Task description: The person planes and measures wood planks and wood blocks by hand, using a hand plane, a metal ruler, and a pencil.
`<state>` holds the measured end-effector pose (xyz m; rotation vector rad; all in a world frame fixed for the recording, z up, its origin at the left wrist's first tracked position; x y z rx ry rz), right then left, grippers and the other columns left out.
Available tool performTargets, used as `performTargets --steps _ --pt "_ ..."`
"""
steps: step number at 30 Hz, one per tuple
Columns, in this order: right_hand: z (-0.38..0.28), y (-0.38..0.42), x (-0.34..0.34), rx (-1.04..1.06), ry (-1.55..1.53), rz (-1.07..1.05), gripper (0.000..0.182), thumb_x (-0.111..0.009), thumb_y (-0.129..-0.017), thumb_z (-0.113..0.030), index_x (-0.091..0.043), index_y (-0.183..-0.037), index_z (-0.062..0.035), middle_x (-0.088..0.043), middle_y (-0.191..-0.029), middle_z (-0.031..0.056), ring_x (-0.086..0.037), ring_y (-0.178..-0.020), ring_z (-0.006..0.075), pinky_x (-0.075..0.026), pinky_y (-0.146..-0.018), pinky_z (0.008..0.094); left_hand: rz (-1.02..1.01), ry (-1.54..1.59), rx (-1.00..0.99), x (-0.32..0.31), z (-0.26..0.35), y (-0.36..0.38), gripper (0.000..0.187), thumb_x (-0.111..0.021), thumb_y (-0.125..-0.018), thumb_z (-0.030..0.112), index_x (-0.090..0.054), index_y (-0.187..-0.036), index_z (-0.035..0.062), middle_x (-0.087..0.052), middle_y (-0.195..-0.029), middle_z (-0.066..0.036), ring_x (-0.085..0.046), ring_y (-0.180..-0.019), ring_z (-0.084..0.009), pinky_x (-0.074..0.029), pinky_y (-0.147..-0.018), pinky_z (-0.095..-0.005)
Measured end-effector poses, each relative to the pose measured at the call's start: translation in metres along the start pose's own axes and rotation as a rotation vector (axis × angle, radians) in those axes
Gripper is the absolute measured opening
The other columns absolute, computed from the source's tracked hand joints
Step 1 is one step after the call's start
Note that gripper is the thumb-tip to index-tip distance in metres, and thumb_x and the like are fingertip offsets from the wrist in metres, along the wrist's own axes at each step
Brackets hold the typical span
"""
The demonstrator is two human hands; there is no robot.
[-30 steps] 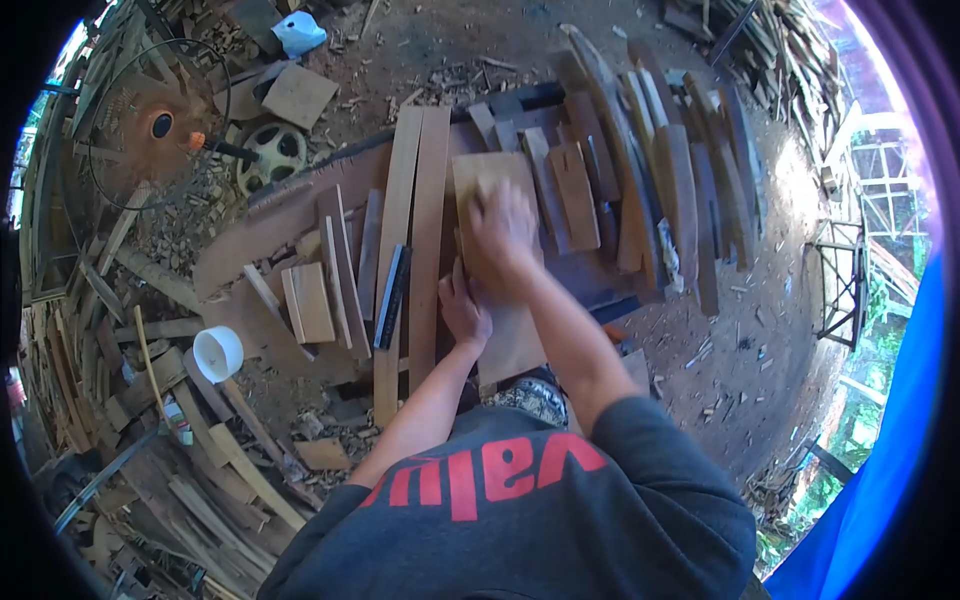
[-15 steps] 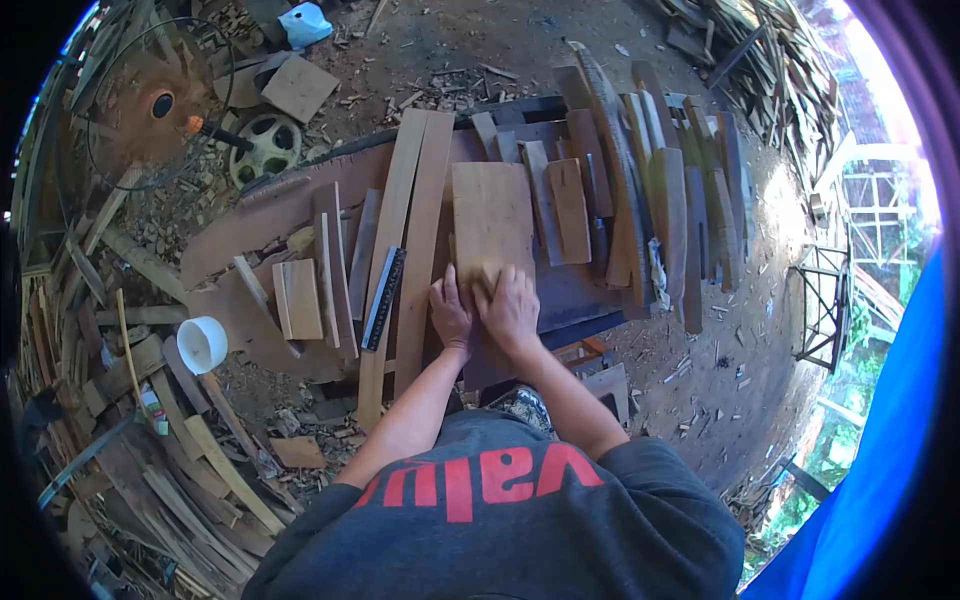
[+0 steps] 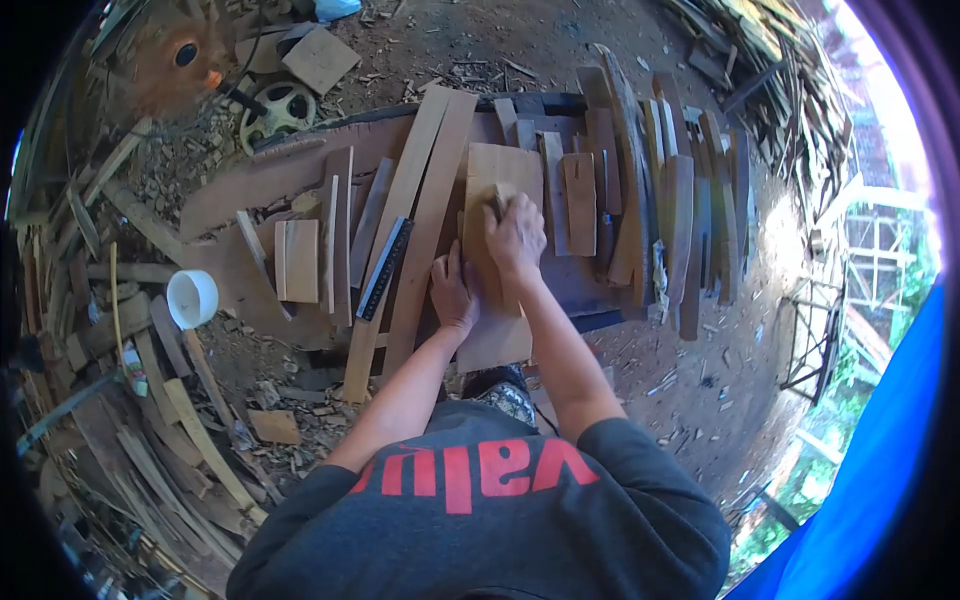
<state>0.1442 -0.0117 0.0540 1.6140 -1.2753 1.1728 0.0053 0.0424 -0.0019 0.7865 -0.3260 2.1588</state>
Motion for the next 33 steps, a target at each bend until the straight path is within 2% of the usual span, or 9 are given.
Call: performTargets --steps 3,6,9,12,18,22,26,29,33 --pt "0.01 0.01 0.005 -0.087 0.045 -0.049 0.055 -0.064 -0.087 -0.046 -0.049 -0.116 -0.0016 -0.058 -0.106 0.0212 -0.059 -0.099 0.0395 -0.05 -0.082 0.049 0.007 -0.02 0.03 0.002 -0.002 0.004 0.046 -0.052 -0.098 0.025 -0.047 -0.141 0.0109 -0.053 -0.114 -0.016 -0.056 -0.106 -0.0342 -0.049 -0.086 -0.0445" --pt "0.002 0.038 0.017 0.088 0.121 -0.011 0.061 -0.062 -0.089 -0.042 -0.043 -0.129 0.0003 -0.056 -0.109 0.0233 -0.058 -0.1 0.04 -0.05 -0.081 0.0502 0.032 -0.036 0.045 0.002 0.0 0.004 0.045 -0.052 -0.097 0.026 -0.048 -0.14 0.0114 -0.053 -0.114 -0.014 -0.056 -0.106 -0.0333 -0.051 -0.084 -0.0441" --pt "0.01 0.074 0.017 0.114 0.132 -0.099 0.066 -0.061 -0.091 -0.038 -0.037 -0.137 0.002 -0.055 -0.112 0.0244 -0.057 -0.101 0.0405 -0.05 -0.08 0.0505 0.009 -0.043 0.059 -0.001 -0.006 0.002 0.047 -0.053 -0.097 0.026 -0.047 -0.141 0.0117 -0.053 -0.114 -0.014 -0.056 -0.106 -0.0327 -0.051 -0.086 -0.044" --pt "0.012 0.089 0.012 0.125 0.155 -0.099 0.062 -0.059 -0.092 -0.035 -0.038 -0.136 0.0028 -0.055 -0.111 0.0238 -0.058 -0.1 0.0405 -0.05 -0.078 0.0501 -0.03 -0.042 0.072 -0.002 -0.006 0.003 0.048 -0.054 -0.096 0.026 -0.046 -0.141 0.012 -0.052 -0.115 -0.013 -0.056 -0.107 -0.032 -0.05 -0.088 -0.0439" --pt "-0.013 -0.057 -0.028 0.061 0.212 0.115 0.062 -0.056 -0.094 -0.038 -0.039 -0.135 0.0048 -0.058 -0.114 0.0237 -0.061 -0.104 0.0405 -0.052 -0.085 0.049 0.007 0.003 0.049 0.01 0.003 0.0 0.043 -0.056 -0.095 0.021 -0.051 -0.136 0.0088 -0.055 -0.112 -0.014 -0.057 -0.103 -0.0339 -0.051 -0.083 -0.0449" --pt "-0.039 -0.112 -0.018 0.013 0.213 -0.089 0.059 -0.056 -0.093 -0.038 -0.041 -0.132 0.004 -0.059 -0.114 0.0252 -0.062 -0.104 0.0415 -0.052 -0.085 0.0487 0.004 0.01 0.043 0.009 0.002 0.0 0.043 -0.056 -0.095 0.02 -0.05 -0.136 0.0084 -0.055 -0.111 -0.015 -0.057 -0.102 -0.0344 -0.051 -0.083 -0.045" --pt "-0.003 -0.019 -0.016 0.168 0.236 0.091 0.063 -0.06 -0.091 -0.04 -0.042 -0.136 0.0006 -0.059 -0.109 0.0226 -0.063 -0.098 0.0396 -0.053 -0.08 0.0503 0.007 0.064 0.044 0.009 0.003 -0.001 0.043 -0.055 -0.095 0.021 -0.05 -0.137 0.0085 -0.055 -0.112 -0.015 -0.056 -0.103 -0.0344 -0.051 -0.085 -0.0448" --pt "0.018 0.069 0.001 0.097 0.222 -0.06 0.066 -0.062 -0.09 -0.037 -0.039 -0.137 0.0029 -0.058 -0.11 0.0248 -0.063 -0.094 0.0418 -0.053 -0.076 0.0523 0.025 -0.014 0.042 -0.002 -0.006 0.003 0.044 -0.055 -0.096 0.024 -0.049 -0.137 0.0086 -0.053 -0.114 -0.016 -0.056 -0.103 -0.0347 -0.05 -0.086 -0.0437" --pt "0.008 0.022 -0.011 0.13 0.253 0.041 0.065 -0.059 -0.092 -0.037 -0.038 -0.135 0.0064 -0.058 -0.11 0.0256 -0.063 -0.094 0.0415 -0.053 -0.076 0.0508 0.038 -0.021 0.057 0.002 -0.005 0.002 0.045 -0.056 -0.095 0.023 -0.049 -0.138 0.0088 -0.054 -0.111 -0.016 -0.057 -0.101 -0.0345 -0.051 -0.084 -0.0439"
Point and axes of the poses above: each hand's wrist, its own y-axis away from the middle knuckle, its own x-axis out of the back of the hand, z = x × y, the point moved 3 cm from there along -y, towards the middle knuckle
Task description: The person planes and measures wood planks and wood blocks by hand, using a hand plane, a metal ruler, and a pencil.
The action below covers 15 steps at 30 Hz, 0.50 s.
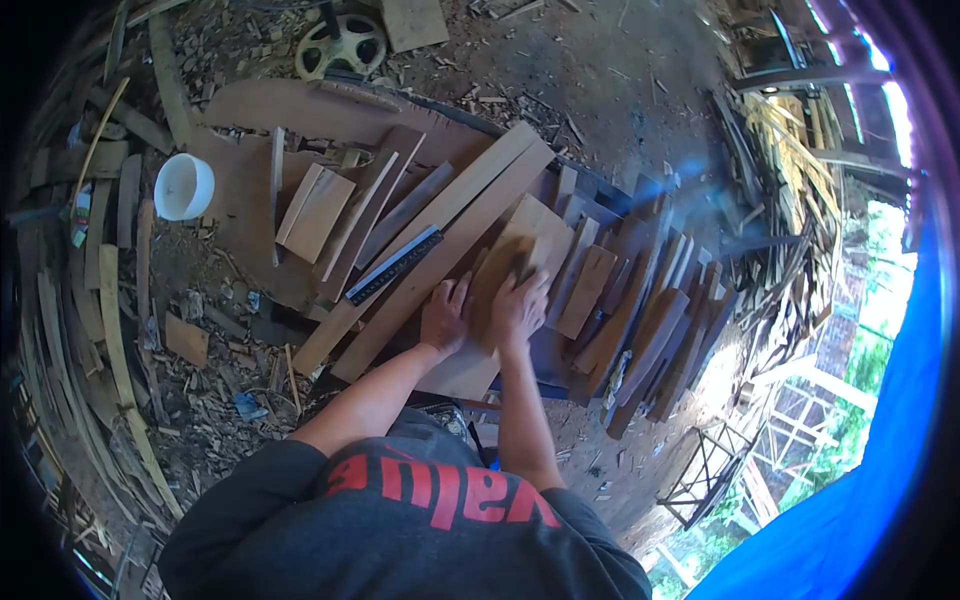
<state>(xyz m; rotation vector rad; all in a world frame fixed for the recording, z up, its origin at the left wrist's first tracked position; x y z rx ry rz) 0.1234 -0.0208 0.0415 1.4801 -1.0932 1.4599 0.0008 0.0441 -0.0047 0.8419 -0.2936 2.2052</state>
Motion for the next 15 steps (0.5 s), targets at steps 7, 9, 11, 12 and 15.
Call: performTargets --steps 7,9,11,12,15 --pt "-0.026 -0.125 -0.004 -0.034 -0.037 -0.083 0.061 -0.057 -0.093 -0.04 -0.04 -0.131 0.005 -0.061 -0.106 0.0244 -0.063 -0.099 0.04 -0.053 -0.081 0.0487 -0.003 0.034 -0.004 0.01 0.007 0.001 0.044 -0.058 -0.094 0.022 -0.051 -0.136 0.0083 -0.056 -0.108 -0.015 -0.057 -0.1 -0.0338 -0.051 -0.082 -0.045" --pt "-0.01 -0.078 -0.014 0.107 0.011 0.08 0.066 -0.061 -0.09 -0.041 -0.039 -0.135 0.0027 -0.06 -0.111 0.0234 -0.062 -0.1 0.0391 -0.053 -0.081 0.0485 0.008 0.037 -0.021 0.01 0.01 -0.002 0.043 -0.058 -0.094 0.022 -0.052 -0.135 0.0082 -0.056 -0.108 -0.014 -0.057 -0.1 -0.0335 -0.051 -0.082 -0.0448" --pt "0.004 -0.007 -0.011 0.015 0.031 -0.031 0.069 -0.062 -0.089 -0.04 -0.037 -0.139 0.0011 -0.058 -0.114 0.0234 -0.063 -0.096 0.0396 -0.053 -0.08 0.0493 0.009 0.041 0.01 0.002 0.004 0.002 0.043 -0.056 -0.095 0.024 -0.052 -0.135 0.0084 -0.056 -0.109 -0.014 -0.057 -0.102 -0.0329 -0.051 -0.083 -0.0441" --pt "0.005 0.03 0.0 0.019 0.035 -0.064 0.068 -0.062 -0.09 -0.038 -0.037 -0.139 0.0023 -0.058 -0.115 0.0241 -0.062 -0.096 0.0406 -0.052 -0.08 0.0505 0.025 0.035 -0.011 -0.002 0.0 0.002 0.045 -0.055 -0.095 0.024 -0.051 -0.137 0.0089 -0.055 -0.11 -0.013 -0.057 -0.103 -0.0328 -0.051 -0.084 -0.0434" --pt "0.003 0.061 0.016 -0.004 -0.01 -0.192 0.067 -0.061 -0.09 -0.038 -0.038 -0.137 0.0035 -0.058 -0.113 0.0253 -0.063 -0.096 0.0405 -0.053 -0.079 0.0498 -0.021 0.004 -0.008 -0.004 -0.001 0.002 0.046 -0.051 -0.097 0.026 -0.048 -0.14 0.0088 -0.054 -0.113 -0.016 -0.057 -0.105 -0.0336 -0.052 -0.082 -0.044"
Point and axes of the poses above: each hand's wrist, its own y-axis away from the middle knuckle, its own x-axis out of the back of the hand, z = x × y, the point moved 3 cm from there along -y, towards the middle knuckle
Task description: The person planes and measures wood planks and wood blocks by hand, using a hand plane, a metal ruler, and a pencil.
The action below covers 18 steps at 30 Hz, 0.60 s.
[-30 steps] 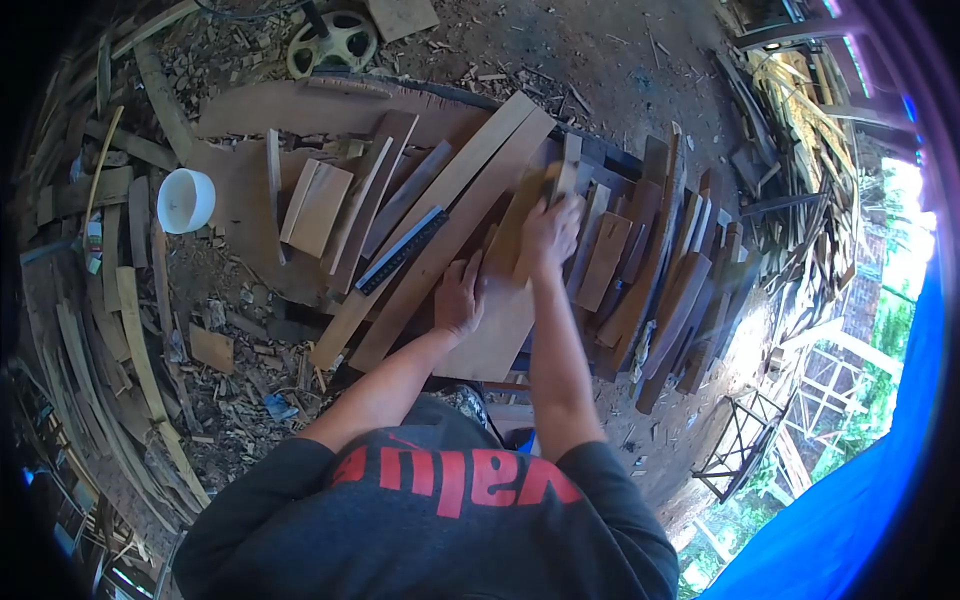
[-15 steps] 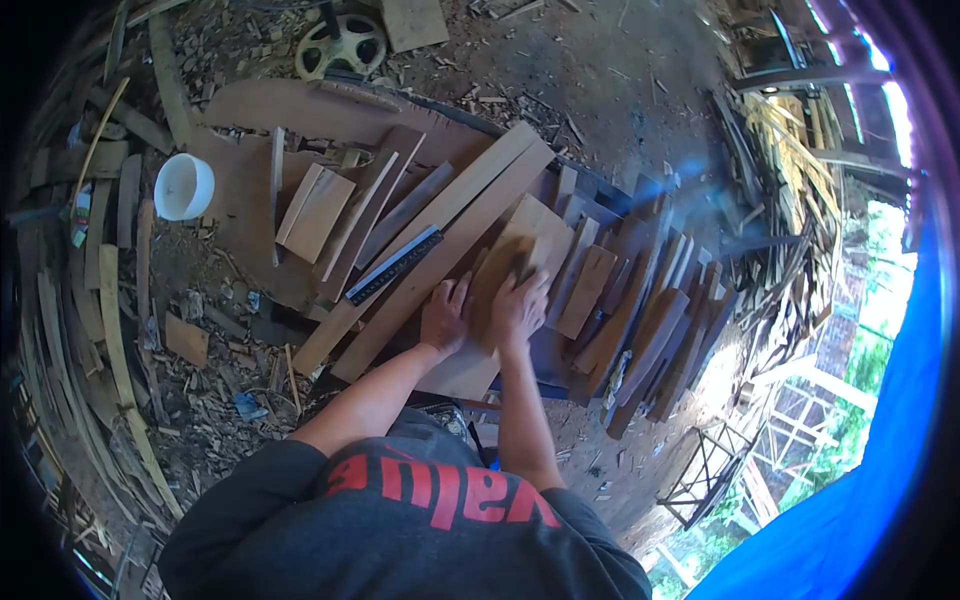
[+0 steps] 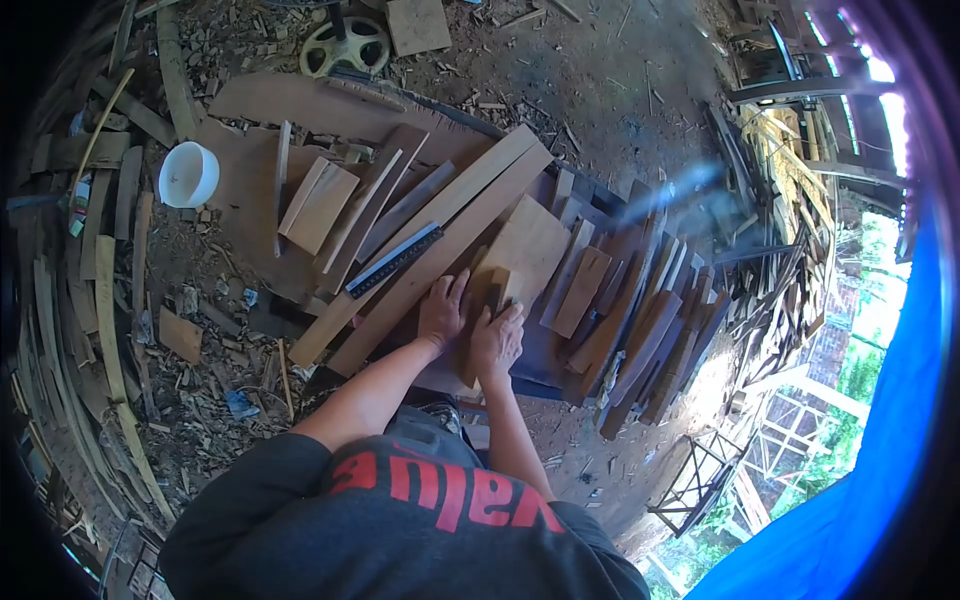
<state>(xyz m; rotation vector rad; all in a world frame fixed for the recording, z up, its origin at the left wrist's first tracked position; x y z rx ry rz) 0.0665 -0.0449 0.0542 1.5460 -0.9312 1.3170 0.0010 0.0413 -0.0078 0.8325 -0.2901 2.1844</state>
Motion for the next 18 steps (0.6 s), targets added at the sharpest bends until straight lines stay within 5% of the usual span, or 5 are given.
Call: performTargets --steps 4,9,13,14,18 --pt "-0.012 -0.1 -0.007 -0.036 -0.061 0.216 0.062 -0.059 -0.093 -0.037 -0.039 -0.133 0.0059 -0.06 -0.109 0.0245 -0.062 -0.099 0.0407 -0.051 -0.085 0.0488 0.005 -0.029 -0.002 0.003 0.003 -0.001 0.044 -0.053 -0.096 0.026 -0.05 -0.137 0.0081 -0.054 -0.111 -0.016 -0.057 -0.105 -0.0334 -0.053 -0.08 -0.0441" --pt "-0.036 -0.18 0.017 -0.126 -0.103 0.036 0.064 -0.054 -0.094 -0.045 -0.039 -0.135 0.0014 -0.058 -0.118 0.024 -0.06 -0.107 0.0415 -0.05 -0.089 0.0489 0.028 -0.03 -0.041 0.007 0.011 -0.002 0.041 -0.053 -0.097 0.024 -0.052 -0.135 0.0086 -0.056 -0.108 -0.017 -0.057 -0.101 -0.0361 -0.05 -0.082 -0.0468" --pt "-0.02 -0.088 0.02 -0.111 -0.228 -0.04 0.074 -0.056 -0.09 -0.048 -0.034 -0.144 -0.0011 -0.052 -0.126 0.0243 -0.052 -0.117 0.0417 -0.043 -0.098 0.0504 -0.036 -0.022 -0.059 0.005 0.01 -0.001 0.043 -0.053 -0.097 0.029 -0.05 -0.136 0.01 -0.055 -0.111 -0.019 -0.056 -0.104 -0.0378 -0.049 -0.086 -0.0484" --pt "-0.008 -0.056 -0.005 -0.066 -0.163 0.124 0.074 -0.059 -0.087 -0.051 -0.038 -0.141 -0.0042 -0.056 -0.121 0.0205 -0.058 -0.108 0.0394 -0.05 -0.088 0.0491 -0.043 -0.02 0.008 0.003 0.007 -0.001 0.043 -0.053 -0.097 0.03 -0.051 -0.136 0.0101 -0.055 -0.112 -0.019 -0.056 -0.105 -0.0379 -0.048 -0.086 -0.048" --pt "0.001 -0.014 0.011 -0.141 -0.339 -0.042 0.057 -0.068 -0.084 -0.035 -0.042 -0.127 -0.0069 -0.057 -0.113 0.0188 -0.058 -0.104 0.0398 -0.049 -0.087 0.0499 -0.065 -0.026 -0.01 -0.005 0.0 -0.002 0.046 -0.051 -0.097 0.031 -0.049 -0.138 0.01 -0.053 -0.12 -0.02 -0.054 -0.108 -0.0402 -0.046 -0.092 -0.0477"
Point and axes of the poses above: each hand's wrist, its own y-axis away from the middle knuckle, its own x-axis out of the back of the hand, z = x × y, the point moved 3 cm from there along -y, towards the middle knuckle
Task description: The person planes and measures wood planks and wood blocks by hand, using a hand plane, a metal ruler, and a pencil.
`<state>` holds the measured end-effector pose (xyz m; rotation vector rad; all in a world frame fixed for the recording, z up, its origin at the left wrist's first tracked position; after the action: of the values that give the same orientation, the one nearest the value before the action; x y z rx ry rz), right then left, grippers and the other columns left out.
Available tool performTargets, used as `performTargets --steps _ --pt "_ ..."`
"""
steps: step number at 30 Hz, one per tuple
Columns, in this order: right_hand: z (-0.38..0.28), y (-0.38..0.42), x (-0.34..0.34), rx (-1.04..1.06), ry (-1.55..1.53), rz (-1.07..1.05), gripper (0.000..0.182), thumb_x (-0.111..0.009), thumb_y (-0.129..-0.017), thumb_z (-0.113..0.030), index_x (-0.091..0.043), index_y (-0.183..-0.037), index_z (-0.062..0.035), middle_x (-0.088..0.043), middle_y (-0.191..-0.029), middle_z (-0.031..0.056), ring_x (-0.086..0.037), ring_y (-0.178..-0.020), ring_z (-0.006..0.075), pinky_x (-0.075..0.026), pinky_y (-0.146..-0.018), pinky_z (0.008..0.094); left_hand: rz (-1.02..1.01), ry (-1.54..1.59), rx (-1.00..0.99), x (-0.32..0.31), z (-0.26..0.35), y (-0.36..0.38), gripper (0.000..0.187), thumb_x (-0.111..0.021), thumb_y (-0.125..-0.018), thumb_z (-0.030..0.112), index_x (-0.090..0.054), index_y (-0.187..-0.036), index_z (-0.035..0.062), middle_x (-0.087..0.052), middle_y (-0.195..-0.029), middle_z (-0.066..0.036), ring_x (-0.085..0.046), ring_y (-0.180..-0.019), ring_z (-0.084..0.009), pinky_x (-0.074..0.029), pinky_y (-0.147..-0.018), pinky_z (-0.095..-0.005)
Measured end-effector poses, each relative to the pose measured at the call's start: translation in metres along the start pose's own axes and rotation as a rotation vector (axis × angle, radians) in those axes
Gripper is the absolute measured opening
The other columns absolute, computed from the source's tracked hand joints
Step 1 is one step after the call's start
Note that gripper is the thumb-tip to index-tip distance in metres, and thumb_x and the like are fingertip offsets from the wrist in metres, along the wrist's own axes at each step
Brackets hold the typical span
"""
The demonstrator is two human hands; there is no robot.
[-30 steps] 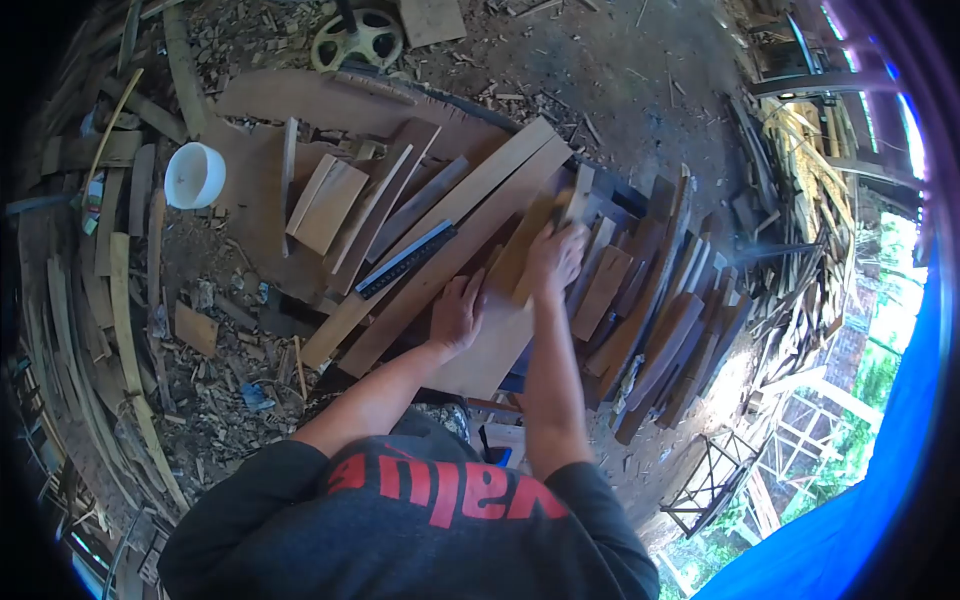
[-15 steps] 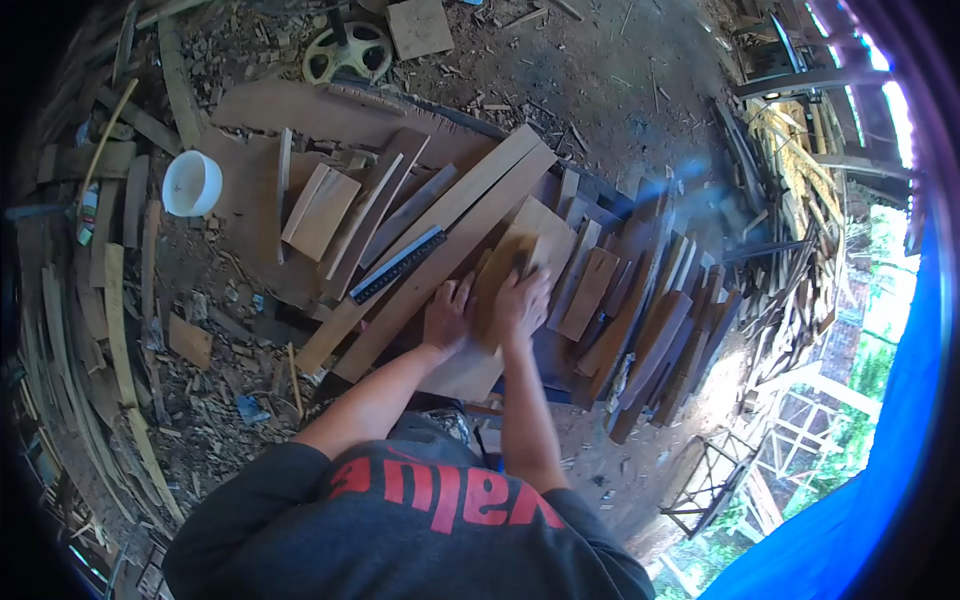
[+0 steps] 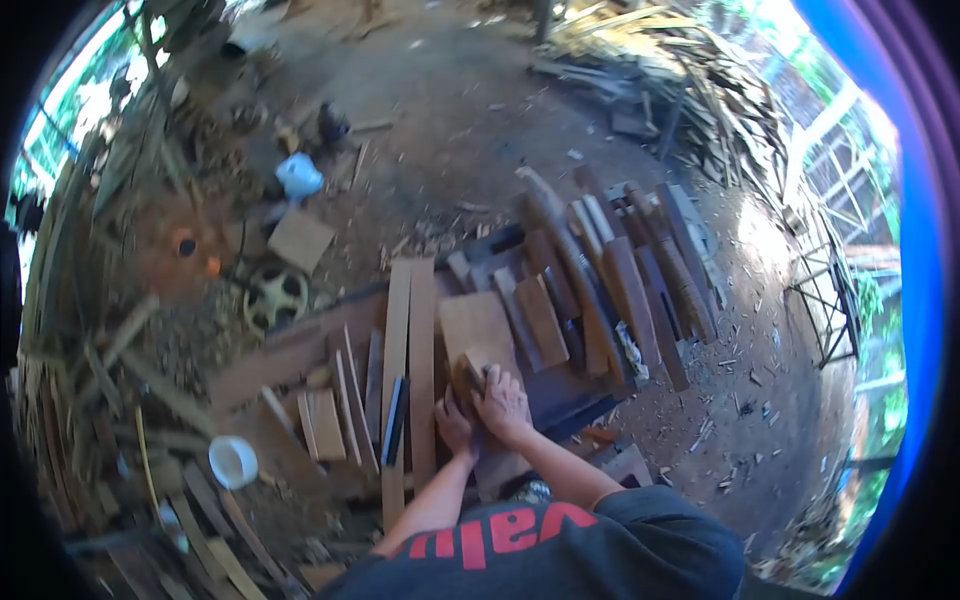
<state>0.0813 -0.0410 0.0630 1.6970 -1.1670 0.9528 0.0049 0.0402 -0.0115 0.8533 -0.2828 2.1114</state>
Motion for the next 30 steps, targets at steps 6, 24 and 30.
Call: performTargets --steps 6,24,30 --pt "-0.051 -0.134 -0.001 -0.031 -0.163 0.223 0.048 -0.064 -0.085 -0.027 -0.044 -0.122 -0.0042 -0.057 -0.108 0.021 -0.057 -0.104 0.0395 -0.048 -0.085 0.05 0.068 -0.023 -0.123 0.003 0.006 0.001 0.045 -0.048 -0.098 0.029 -0.048 -0.137 0.0058 -0.052 -0.117 -0.024 -0.053 -0.108 -0.0407 -0.046 -0.092 -0.0482" --pt "-0.022 -0.124 -0.001 -0.022 -0.15 0.275 0.05 -0.066 -0.086 -0.028 -0.044 -0.123 -0.0031 -0.057 -0.111 0.019 -0.058 -0.102 0.0376 -0.049 -0.083 0.0491 0.05 -0.037 -0.177 0.002 0.005 0.004 0.048 -0.044 -0.099 0.033 -0.046 -0.137 0.0032 -0.051 -0.12 -0.025 -0.051 -0.112 -0.043 -0.042 -0.095 -0.0498" --pt "-0.005 -0.074 0.014 -0.013 -0.144 0.085 0.048 -0.066 -0.086 -0.03 -0.044 -0.12 -0.0041 -0.057 -0.111 0.019 -0.058 -0.103 0.0375 -0.051 -0.081 0.0492 0.03 -0.044 -0.133 0.005 0.01 0.003 0.048 -0.047 -0.099 0.032 -0.047 -0.137 0.003 -0.052 -0.119 -0.024 -0.052 -0.11 -0.0417 -0.043 -0.094 -0.049"
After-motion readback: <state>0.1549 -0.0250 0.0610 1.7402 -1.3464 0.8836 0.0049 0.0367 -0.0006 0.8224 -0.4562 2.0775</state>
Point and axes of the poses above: each hand's wrist, its own y-axis away from the middle knuckle, its own x-axis out of the back of the hand, z = x × y, the point moved 3 cm from there along -y, towards the middle knuckle
